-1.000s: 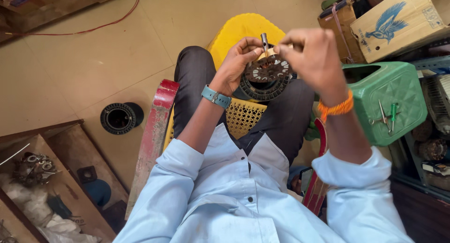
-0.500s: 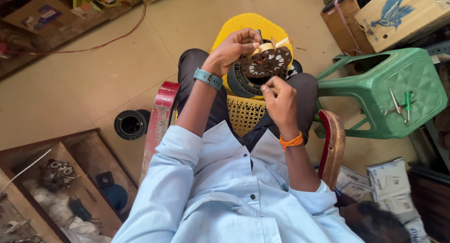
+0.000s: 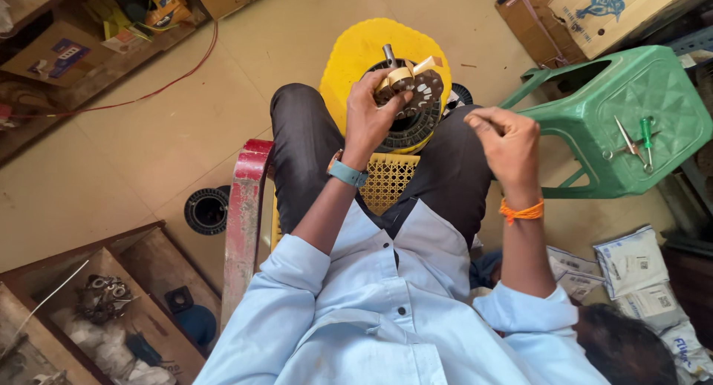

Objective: The person sits in a chair with an electric motor armature assembly on their lap and works on it by hand, fitting a brass component onto the shaft and turning the part. They pick up a green-handled screwdriver from a nearby stool and use it on the assembly, then continue positioning parts by hand.

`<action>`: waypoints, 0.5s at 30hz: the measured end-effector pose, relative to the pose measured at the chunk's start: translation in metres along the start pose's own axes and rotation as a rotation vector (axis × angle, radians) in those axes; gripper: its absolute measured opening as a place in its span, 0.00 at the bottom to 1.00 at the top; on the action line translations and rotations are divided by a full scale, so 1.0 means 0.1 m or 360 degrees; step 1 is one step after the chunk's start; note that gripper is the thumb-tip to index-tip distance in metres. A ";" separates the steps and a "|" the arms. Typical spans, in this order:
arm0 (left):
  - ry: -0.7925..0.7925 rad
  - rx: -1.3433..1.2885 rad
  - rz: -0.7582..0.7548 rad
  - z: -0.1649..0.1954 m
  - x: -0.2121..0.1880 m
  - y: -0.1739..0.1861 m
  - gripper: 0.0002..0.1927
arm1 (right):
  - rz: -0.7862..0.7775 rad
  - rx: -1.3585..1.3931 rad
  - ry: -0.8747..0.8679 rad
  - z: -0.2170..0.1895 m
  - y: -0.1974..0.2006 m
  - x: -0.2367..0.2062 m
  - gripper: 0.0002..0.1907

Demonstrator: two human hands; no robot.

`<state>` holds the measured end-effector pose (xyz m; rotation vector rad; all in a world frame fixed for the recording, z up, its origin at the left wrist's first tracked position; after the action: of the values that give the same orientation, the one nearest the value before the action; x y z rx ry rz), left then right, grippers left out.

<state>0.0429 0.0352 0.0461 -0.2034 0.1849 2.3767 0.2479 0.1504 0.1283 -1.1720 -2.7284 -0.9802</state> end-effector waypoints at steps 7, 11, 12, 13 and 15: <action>-0.0231 0.0233 0.0207 -0.04 0.04 -0.03 0.17 | -0.0360 -0.0377 0.0487 -0.64 -0.01 0.74 0.05; -0.0310 0.0231 0.0219 -0.04 0.05 -0.05 0.18 | -0.0475 -0.0448 0.0791 -0.62 -0.29 1.29 0.07; -0.0307 0.0233 0.0220 -0.05 0.04 -0.05 0.18 | -0.0472 -0.0489 0.0840 -0.58 -0.36 1.43 0.07; -0.0303 0.0233 0.0223 -0.05 0.04 -0.05 0.18 | -0.0473 -0.0530 0.0890 -0.53 -0.42 1.54 0.07; -0.0288 0.0208 0.0234 -0.06 0.03 -0.05 0.18 | -0.0546 -0.0505 0.0753 -0.34 -0.58 1.73 0.07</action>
<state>0.0446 0.0399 0.0395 0.0902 0.2762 2.5018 0.0777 0.2141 0.1674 -0.4011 -2.4778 -1.5396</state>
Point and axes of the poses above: each hand's wrist, its own x-axis towards the middle knuckle, its own y-axis out of the back of the hand, z = x × y, the point moved 6 cm from there along x, towards the middle knuckle, and after that the axes turned 12 degrees about y, right-handed, at the moved point
